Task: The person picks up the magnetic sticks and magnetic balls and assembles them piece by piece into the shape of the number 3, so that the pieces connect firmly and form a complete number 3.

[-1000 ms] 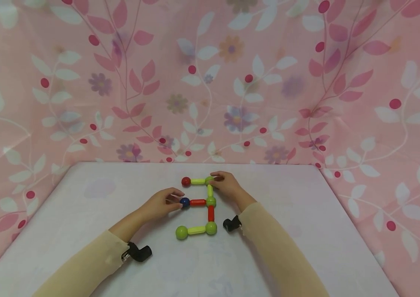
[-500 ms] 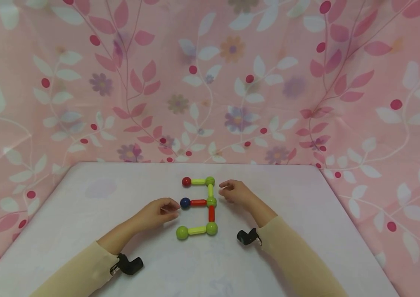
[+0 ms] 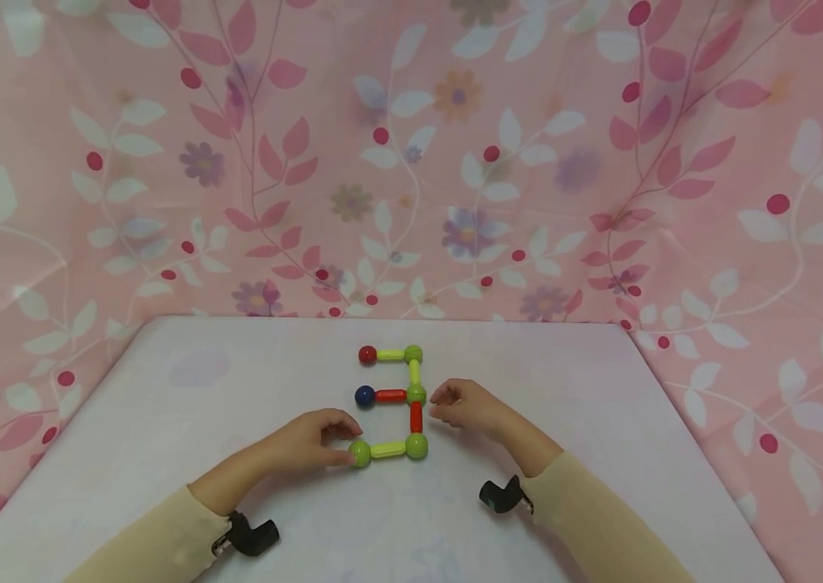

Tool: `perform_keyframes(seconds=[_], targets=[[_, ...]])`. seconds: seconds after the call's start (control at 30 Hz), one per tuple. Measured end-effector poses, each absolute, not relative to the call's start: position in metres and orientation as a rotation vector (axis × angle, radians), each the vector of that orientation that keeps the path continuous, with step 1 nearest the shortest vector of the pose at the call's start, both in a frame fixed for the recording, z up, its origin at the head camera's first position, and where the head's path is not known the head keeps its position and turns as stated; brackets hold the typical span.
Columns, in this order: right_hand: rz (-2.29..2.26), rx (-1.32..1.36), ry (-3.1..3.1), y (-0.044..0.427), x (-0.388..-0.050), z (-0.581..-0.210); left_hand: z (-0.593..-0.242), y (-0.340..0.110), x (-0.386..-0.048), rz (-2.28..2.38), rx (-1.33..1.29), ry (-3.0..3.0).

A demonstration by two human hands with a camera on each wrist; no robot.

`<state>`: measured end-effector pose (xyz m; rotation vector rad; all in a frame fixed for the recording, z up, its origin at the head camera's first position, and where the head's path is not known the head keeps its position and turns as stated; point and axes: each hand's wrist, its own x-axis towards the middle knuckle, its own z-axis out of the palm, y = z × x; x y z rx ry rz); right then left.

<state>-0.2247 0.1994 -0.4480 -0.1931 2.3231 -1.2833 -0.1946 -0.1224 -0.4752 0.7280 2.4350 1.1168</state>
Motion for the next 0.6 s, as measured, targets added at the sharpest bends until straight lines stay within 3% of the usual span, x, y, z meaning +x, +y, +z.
perform_keyframes(seconds=[0.6], targets=[[-1.162, -0.297, 2.417, 0.226, -0.212, -0.446, -0.48, -0.122, -0.19, 1.155, 0.725, 2.447]])
